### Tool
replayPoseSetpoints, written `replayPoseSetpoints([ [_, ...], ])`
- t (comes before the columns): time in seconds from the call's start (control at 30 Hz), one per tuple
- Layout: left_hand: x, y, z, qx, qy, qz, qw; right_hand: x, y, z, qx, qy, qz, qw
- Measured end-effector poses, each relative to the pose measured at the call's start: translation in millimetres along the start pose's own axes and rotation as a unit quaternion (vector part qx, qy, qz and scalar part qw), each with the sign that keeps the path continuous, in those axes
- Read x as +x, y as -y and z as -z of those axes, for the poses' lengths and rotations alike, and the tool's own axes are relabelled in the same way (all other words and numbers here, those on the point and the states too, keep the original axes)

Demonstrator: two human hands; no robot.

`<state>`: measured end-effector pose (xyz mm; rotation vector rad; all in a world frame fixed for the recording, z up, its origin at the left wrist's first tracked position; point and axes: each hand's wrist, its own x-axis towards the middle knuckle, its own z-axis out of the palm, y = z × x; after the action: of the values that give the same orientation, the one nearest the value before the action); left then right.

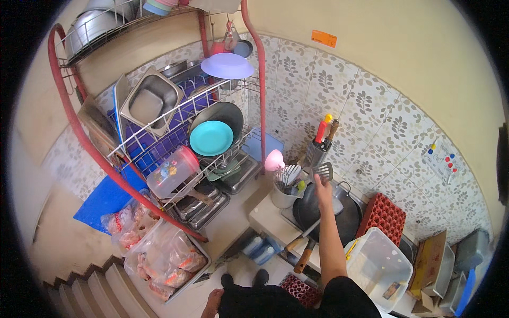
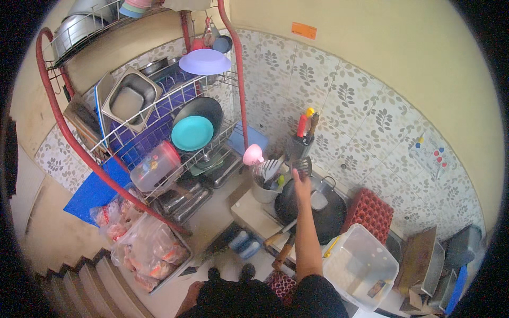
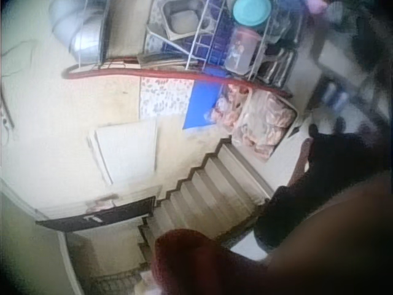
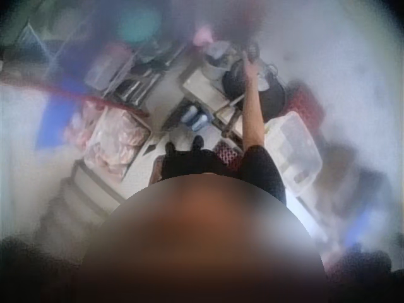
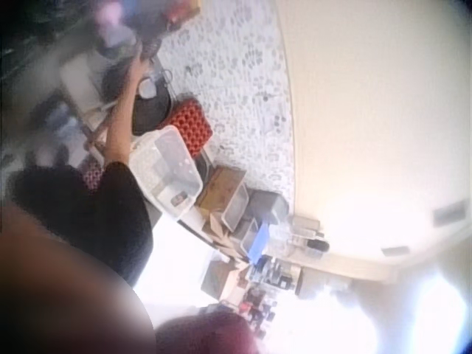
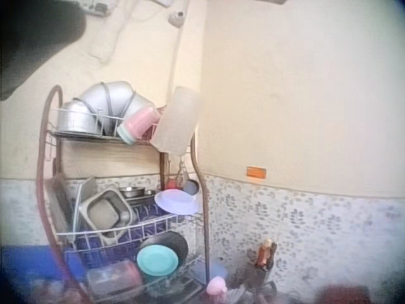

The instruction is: The person retrieves water from a dispenser, then moves to a prep table. They add a white powder from a plastic bag into a metal bowl, pour water from a measuring jug, and stir the mixture with a spoon. The person then walks to the cooking line and returns to the prep table.

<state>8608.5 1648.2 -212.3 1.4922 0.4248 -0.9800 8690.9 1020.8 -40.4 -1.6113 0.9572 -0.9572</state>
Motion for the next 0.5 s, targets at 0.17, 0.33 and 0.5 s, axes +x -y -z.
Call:
replayPoseSetpoints([
  [0.17, 1, 33, 29, 0.044, -0.019, -0.062, 0.997, 12, 30, -10, -0.051, -0.084, 0.036, 0.995],
  [0.33, -18, -7, 43, 0.049, -0.095, -0.1, 0.989, -44, 180, 78, 0.072, -0.212, 0.203, 0.953],
  [0.5, -53, -142, -28, 0.173, 0.025, -0.372, 0.912, -164, 285, 182, 0.233, -0.271, 0.282, 0.89],
])
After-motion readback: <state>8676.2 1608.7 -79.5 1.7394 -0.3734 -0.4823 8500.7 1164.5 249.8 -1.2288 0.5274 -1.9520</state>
